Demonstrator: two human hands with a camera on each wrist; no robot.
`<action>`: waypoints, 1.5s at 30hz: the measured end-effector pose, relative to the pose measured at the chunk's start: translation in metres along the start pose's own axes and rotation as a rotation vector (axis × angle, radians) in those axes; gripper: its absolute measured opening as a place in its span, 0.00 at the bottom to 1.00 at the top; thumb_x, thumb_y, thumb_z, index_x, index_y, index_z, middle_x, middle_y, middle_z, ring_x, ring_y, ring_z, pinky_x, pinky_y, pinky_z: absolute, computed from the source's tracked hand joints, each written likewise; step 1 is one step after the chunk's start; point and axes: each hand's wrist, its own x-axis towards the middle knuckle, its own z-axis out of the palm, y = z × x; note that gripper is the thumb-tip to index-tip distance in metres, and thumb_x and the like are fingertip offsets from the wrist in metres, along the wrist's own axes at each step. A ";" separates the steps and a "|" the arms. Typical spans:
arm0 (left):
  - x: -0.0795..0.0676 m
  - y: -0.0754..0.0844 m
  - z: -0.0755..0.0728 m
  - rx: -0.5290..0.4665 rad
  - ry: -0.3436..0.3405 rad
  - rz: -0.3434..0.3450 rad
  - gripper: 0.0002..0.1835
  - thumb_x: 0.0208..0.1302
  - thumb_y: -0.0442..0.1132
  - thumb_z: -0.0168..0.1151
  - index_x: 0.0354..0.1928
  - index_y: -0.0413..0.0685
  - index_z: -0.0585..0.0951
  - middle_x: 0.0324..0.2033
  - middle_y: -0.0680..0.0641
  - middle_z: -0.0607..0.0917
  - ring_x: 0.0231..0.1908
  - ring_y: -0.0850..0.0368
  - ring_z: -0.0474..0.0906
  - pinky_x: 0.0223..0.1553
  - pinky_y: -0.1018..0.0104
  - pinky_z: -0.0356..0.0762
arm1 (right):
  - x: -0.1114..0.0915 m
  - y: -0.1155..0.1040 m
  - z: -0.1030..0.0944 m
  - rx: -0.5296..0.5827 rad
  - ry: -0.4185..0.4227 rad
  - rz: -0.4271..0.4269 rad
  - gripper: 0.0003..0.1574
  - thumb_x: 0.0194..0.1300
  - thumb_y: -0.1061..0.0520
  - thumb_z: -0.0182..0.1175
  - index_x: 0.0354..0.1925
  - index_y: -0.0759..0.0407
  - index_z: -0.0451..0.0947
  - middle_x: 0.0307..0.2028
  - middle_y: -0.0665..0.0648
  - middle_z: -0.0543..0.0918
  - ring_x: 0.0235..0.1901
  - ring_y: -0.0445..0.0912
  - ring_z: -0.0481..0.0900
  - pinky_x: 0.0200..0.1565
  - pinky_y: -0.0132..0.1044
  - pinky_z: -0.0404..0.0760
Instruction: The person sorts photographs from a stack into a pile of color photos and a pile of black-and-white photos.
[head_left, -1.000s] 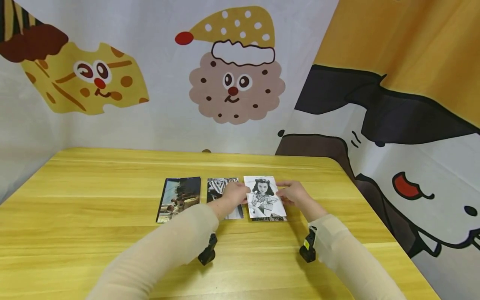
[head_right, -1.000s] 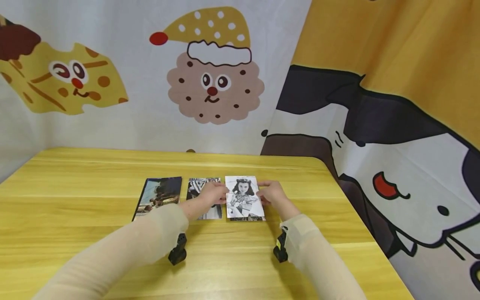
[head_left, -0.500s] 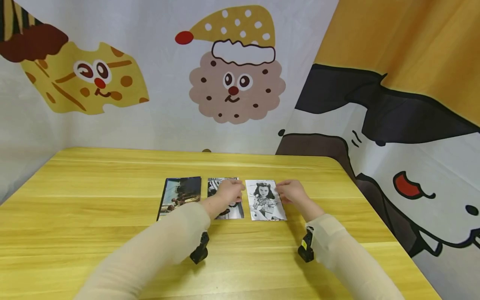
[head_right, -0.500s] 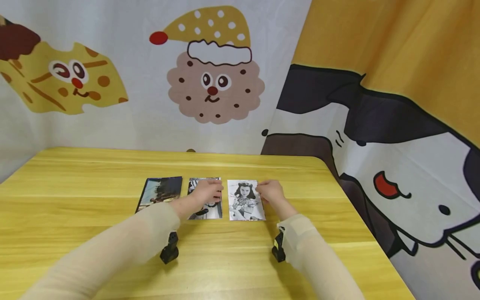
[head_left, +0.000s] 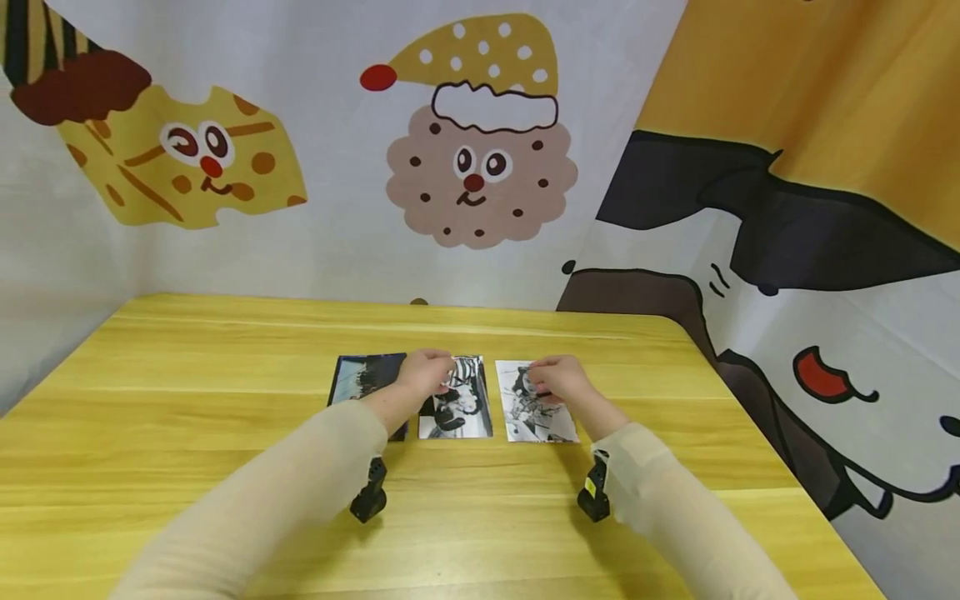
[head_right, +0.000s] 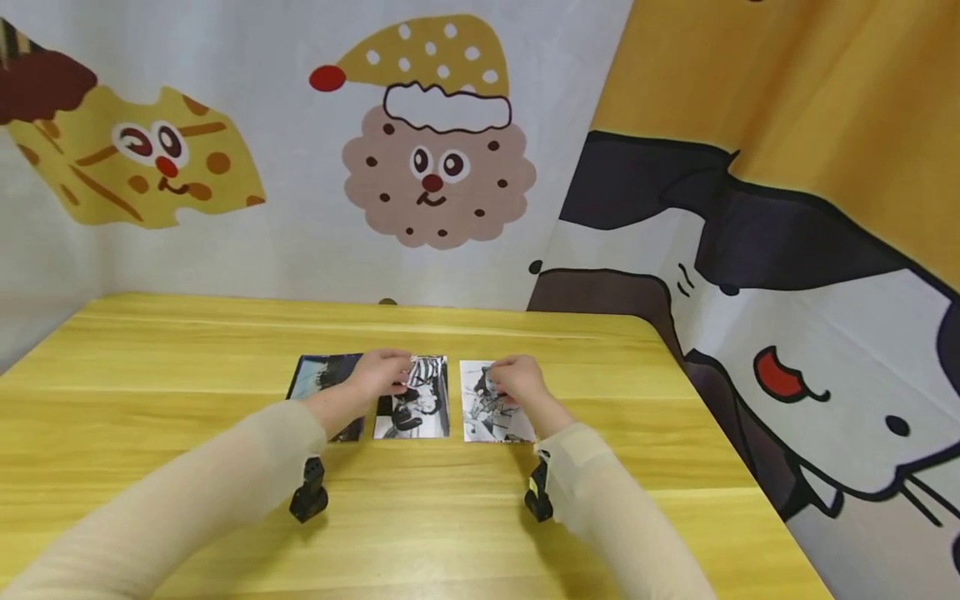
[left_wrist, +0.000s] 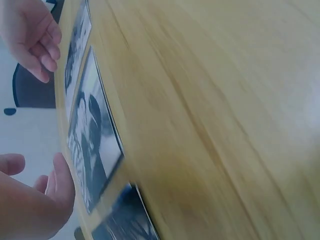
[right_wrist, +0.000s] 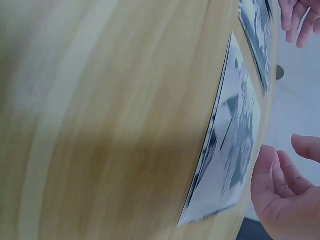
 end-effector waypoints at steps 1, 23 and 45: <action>0.000 -0.001 -0.003 0.008 0.010 -0.002 0.22 0.68 0.36 0.49 0.62 0.38 0.70 0.57 0.36 0.74 0.53 0.44 0.74 0.48 0.62 0.81 | 0.000 -0.001 0.002 0.007 -0.007 -0.004 0.22 0.64 0.61 0.56 0.55 0.68 0.73 0.26 0.53 0.75 0.23 0.40 0.70 0.28 0.32 0.81; -0.001 -0.015 -0.024 0.147 0.067 -0.018 0.24 0.67 0.40 0.50 0.63 0.37 0.69 0.65 0.37 0.67 0.52 0.45 0.74 0.54 0.53 0.76 | 0.000 -0.012 0.049 -0.002 -0.104 -0.052 0.26 0.64 0.59 0.56 0.59 0.67 0.70 0.46 0.65 0.81 0.29 0.42 0.79 0.32 0.33 0.84; -0.004 -0.017 -0.022 0.085 0.100 0.001 0.20 0.67 0.32 0.48 0.60 0.39 0.72 0.62 0.37 0.70 0.58 0.43 0.70 0.46 0.58 0.75 | 0.001 -0.012 0.053 0.135 -0.072 -0.024 0.25 0.64 0.62 0.55 0.58 0.69 0.70 0.41 0.63 0.82 0.29 0.42 0.79 0.35 0.33 0.85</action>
